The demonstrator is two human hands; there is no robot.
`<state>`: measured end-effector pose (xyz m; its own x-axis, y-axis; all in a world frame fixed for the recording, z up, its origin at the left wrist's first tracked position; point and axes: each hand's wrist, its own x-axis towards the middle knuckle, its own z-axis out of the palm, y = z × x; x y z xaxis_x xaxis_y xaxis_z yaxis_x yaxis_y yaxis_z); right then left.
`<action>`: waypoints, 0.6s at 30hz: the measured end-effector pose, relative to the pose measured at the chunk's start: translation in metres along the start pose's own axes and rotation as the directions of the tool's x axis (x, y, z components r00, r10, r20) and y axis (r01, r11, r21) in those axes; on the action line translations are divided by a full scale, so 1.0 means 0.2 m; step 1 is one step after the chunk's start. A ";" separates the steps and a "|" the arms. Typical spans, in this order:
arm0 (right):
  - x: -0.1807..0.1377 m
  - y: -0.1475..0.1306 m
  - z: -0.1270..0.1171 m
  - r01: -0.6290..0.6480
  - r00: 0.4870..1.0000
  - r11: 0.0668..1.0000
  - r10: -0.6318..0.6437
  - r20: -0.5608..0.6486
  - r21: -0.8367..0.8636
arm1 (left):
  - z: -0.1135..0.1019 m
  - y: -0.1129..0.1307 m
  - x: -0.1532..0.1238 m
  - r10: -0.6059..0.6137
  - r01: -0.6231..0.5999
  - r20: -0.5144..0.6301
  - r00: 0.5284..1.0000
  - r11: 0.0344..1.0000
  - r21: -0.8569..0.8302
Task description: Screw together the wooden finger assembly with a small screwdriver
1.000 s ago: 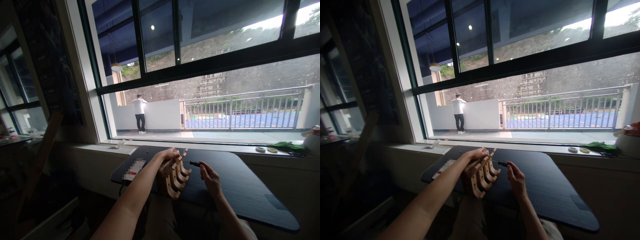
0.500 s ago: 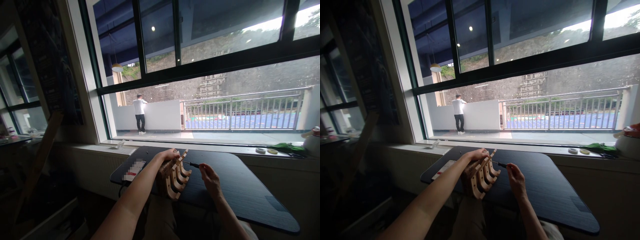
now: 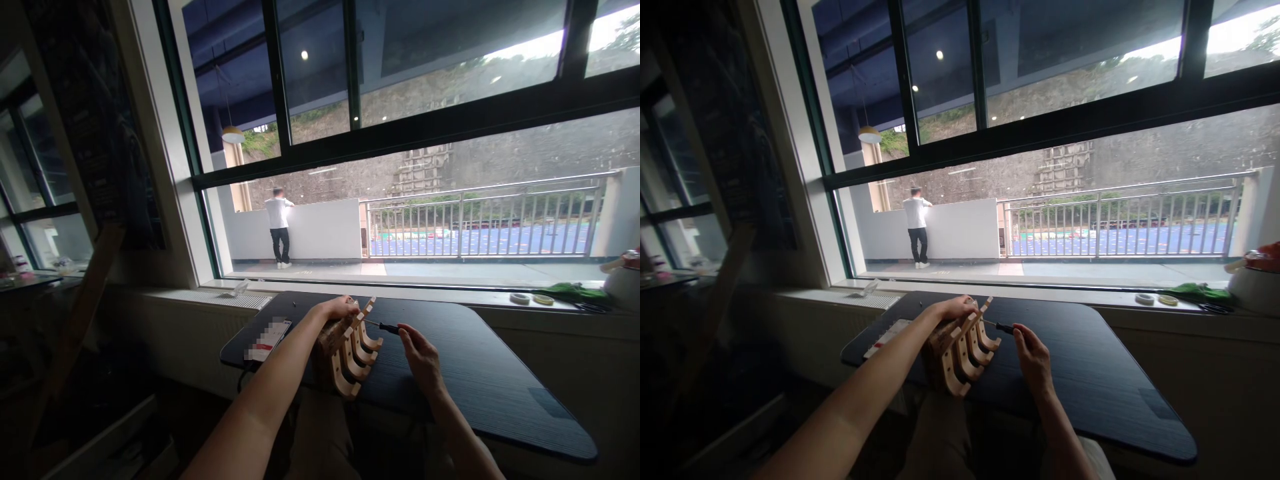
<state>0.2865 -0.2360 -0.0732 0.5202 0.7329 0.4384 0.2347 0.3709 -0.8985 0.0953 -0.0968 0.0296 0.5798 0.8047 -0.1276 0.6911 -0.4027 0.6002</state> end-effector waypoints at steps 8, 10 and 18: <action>-0.01 0.00 0.00 0.030 0.995 0.995 -0.039 0.087 0.099 | -0.01 0.02 -0.03 -0.019 0.019 0.016 1.000 1.000 -0.009; 0.00 0.00 0.00 0.037 0.994 0.993 -0.049 0.103 0.115 | -0.01 0.02 -0.03 -0.018 0.018 0.016 1.000 1.000 -0.009; 0.01 0.02 -0.01 -0.055 0.998 0.998 0.056 0.038 -0.035 | -0.01 0.01 -0.01 -0.018 0.018 0.000 1.000 1.000 0.006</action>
<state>0.2906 -0.2340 -0.0767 0.5006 0.7740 0.3877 0.2340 0.3102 -0.9214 0.0947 -0.0985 0.0324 0.5671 0.8119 -0.1384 0.7040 -0.3906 0.5931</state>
